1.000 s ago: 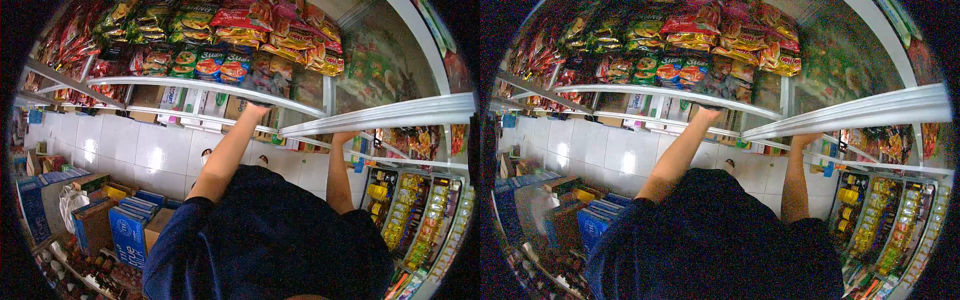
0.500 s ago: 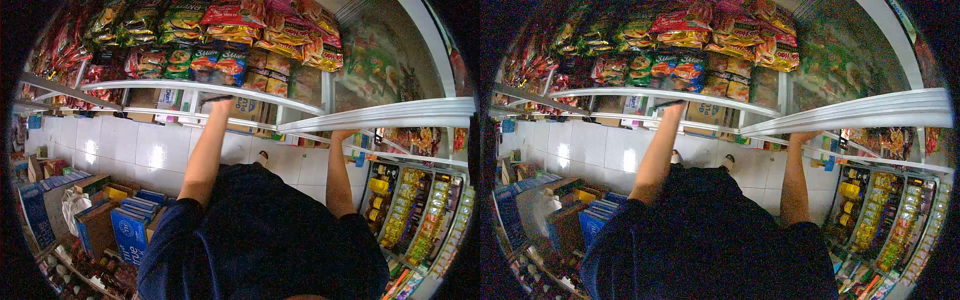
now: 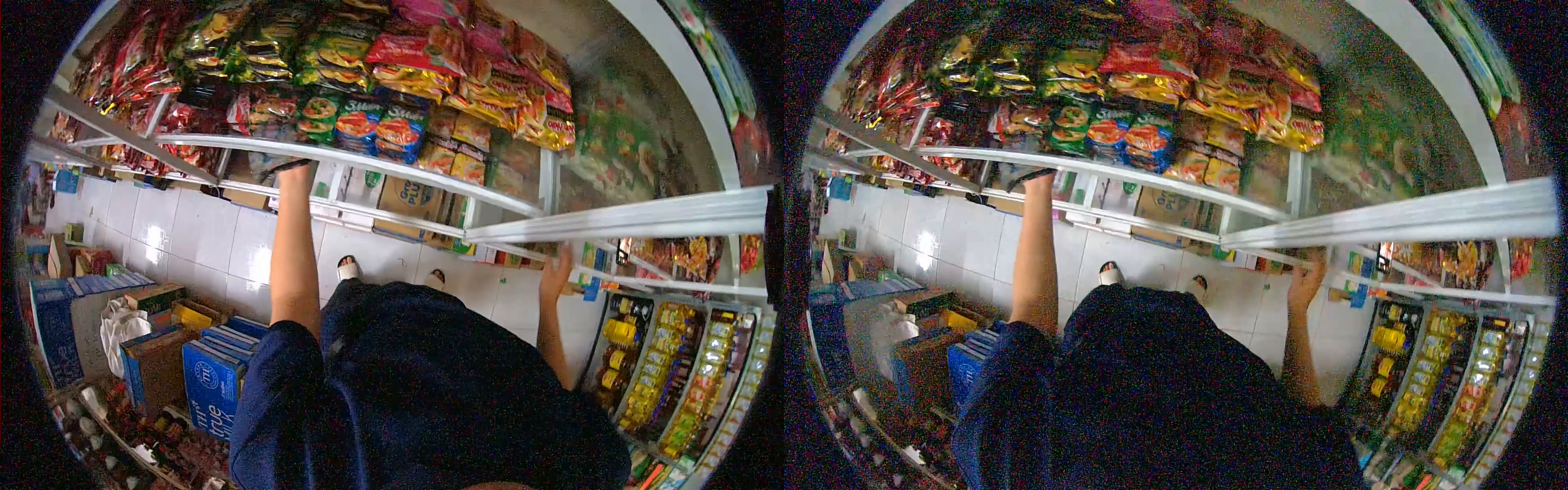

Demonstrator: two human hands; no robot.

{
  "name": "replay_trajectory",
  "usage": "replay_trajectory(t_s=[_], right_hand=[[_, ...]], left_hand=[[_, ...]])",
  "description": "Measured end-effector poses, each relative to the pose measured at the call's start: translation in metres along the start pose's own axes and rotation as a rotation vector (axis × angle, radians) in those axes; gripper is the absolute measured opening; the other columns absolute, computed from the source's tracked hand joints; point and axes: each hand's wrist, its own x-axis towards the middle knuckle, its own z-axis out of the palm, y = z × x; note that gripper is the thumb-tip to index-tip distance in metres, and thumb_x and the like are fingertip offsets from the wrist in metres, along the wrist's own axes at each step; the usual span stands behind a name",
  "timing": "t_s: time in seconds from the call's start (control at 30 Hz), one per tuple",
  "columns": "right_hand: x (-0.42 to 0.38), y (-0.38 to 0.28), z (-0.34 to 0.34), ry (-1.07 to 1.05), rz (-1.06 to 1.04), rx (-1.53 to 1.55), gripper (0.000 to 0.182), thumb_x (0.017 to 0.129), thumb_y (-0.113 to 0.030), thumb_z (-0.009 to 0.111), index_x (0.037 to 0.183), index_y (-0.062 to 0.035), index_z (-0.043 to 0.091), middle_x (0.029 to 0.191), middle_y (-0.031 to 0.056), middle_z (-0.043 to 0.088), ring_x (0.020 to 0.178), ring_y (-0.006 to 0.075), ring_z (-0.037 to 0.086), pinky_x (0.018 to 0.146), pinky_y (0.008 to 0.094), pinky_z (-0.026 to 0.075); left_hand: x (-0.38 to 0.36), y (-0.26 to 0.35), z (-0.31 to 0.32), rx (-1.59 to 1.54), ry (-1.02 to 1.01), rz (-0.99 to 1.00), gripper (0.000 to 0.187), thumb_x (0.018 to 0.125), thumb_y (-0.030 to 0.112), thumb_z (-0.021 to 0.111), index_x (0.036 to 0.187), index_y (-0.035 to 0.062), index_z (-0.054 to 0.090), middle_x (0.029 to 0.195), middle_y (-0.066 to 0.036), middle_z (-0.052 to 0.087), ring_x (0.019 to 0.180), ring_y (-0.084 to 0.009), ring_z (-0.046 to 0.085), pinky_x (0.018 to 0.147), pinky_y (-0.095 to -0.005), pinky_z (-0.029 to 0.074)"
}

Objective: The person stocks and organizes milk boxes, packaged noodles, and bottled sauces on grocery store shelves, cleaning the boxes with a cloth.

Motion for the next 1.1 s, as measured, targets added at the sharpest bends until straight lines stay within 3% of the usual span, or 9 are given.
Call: replay_trajectory(t_s=[0.1, 0.23, 0.3, 0.4, 0.47, 0.5, 0.73, 0.8, 1.1], right_hand=[[-0.059, -0.042, 0.000, -0.345, -0.032, -0.054, 0.012, 0.078, -0.002, 0.054, 0.090, -0.0009, 0.058, 0.093, 0.0120, 0.059, 0.086, 0.0224, 0.056, 0.076, 0.0318, 0.045], [-0.057, -0.122, 0.024, -0.506, 0.023, 0.137, 0.011, 0.078, -0.005, 0.055, 0.087, -0.0004, 0.059, 0.087, 0.0109, 0.061, 0.079, 0.0196, 0.058, 0.072, 0.0280, 0.045], [-0.033, -0.165, 0.032, -0.482, -0.004, 0.125, 0.011, 0.077, -0.008, 0.056, 0.085, -0.0017, 0.060, 0.085, 0.0112, 0.061, 0.080, 0.0215, 0.058, 0.074, 0.0300, 0.045], [-0.011, -0.194, 0.054, -0.433, -0.073, 0.204, 0.012, 0.078, -0.008, 0.054, 0.087, -0.0024, 0.061, 0.087, 0.0108, 0.061, 0.083, 0.0231, 0.057, 0.079, 0.0320, 0.042], [0.003, -0.204, 0.071, -0.314, -0.293, 0.090, 0.013, 0.077, -0.006, 0.054, 0.088, -0.0030, 0.060, 0.091, 0.0112, 0.060, 0.090, 0.0253, 0.055, 0.084, 0.0346, 0.039], [0.010, -0.210, 0.080, -0.339, -0.317, 0.108, 0.018, 0.076, -0.004, 0.053, 0.092, -0.0044, 0.059, 0.100, 0.0121, 0.057, 0.099, 0.0275, 0.050, 0.089, 0.0368, 0.035], [0.023, -0.195, 0.160, 0.024, -0.384, -0.216, 0.037, 0.073, -0.013, 0.054, 0.109, -0.0079, 0.050, 0.118, 0.0113, 0.045, 0.110, 0.0299, 0.040, 0.094, 0.0440, 0.026], [0.022, -0.192, 0.170, 0.100, -0.396, -0.289, 0.038, 0.073, -0.018, 0.055, 0.108, -0.0078, 0.049, 0.117, 0.0115, 0.044, 0.110, 0.0310, 0.037, 0.094, 0.0458, 0.021], [0.020, -0.231, 0.171, -0.038, -0.316, 0.265, 0.050, 0.065, -0.023, 0.064, 0.111, -0.0088, 0.052, 0.117, 0.0154, 0.045, 0.113, 0.0337, 0.038, 0.096, 0.0480, 0.026]], left_hand=[[0.007, 0.042, 0.014, 0.067, 0.051, 0.189, 0.033, 0.080, 0.041, 0.039, 0.082, 0.0118, 0.056, 0.083, -0.004, 0.054, 0.077, -0.0225, 0.050, 0.068, -0.0381, 0.042], [0.007, 0.090, 0.030, 0.151, 0.139, 0.431, 0.035, 0.080, 0.041, 0.038, 0.083, 0.0117, 0.056, 0.087, -0.004, 0.055, 0.081, -0.0230, 0.050, 0.072, -0.0394, 0.042], [0.024, 0.164, -0.017, -0.155, -0.640, 0.125, 0.054, 0.083, 0.046, 0.030, 0.122, 0.0106, 0.042, 0.128, -0.009, 0.040, 0.120, -0.0284, 0.033, 0.096, -0.0493, 0.027], [0.010, 0.236, 0.006, 0.362, -0.681, 0.242, 0.045, 0.085, 0.035, 0.034, 0.118, 0.0071, 0.047, 0.119, -0.012, 0.049, 0.112, -0.0272, 0.043, 0.092, -0.0434, 0.035], [-0.015, 0.221, 0.060, 1.041, 0.291, 0.896, 0.032, 0.082, 0.020, 0.047, 0.109, 0.0037, 0.054, 0.104, -0.011, 0.057, 0.095, -0.0239, 0.054, 0.084, -0.0360, 0.043], [-0.011, 0.232, 0.056, 1.185, 0.375, 1.038, 0.026, 0.075, 0.009, 0.057, 0.100, 0.0002, 0.058, 0.091, -0.010, 0.061, 0.082, -0.0212, 0.058, 0.076, -0.0300, 0.045], [-0.042, 0.111, 0.088, 2.386, -0.043, 0.688, 0.055, 0.062, 0.024, 0.069, 0.110, 0.0030, 0.051, 0.108, -0.022, 0.049, 0.100, -0.0357, 0.047, 0.084, -0.0400, 0.038], [-0.053, 0.068, 0.098, 2.640, -0.210, 0.836, 0.055, 0.062, 0.025, 0.068, 0.111, 0.0059, 0.051, 0.113, -0.022, 0.046, 0.106, -0.0393, 0.040, 0.090, -0.0436, 0.034], [-0.056, -0.066, 0.096, 2.564, -0.637, 0.319, 0.060, 0.079, 0.044, 0.050, 0.124, 0.0063, 0.041, 0.123, -0.026, 0.037, 0.114, -0.0399, 0.032, 0.098, -0.0434, 0.023]])
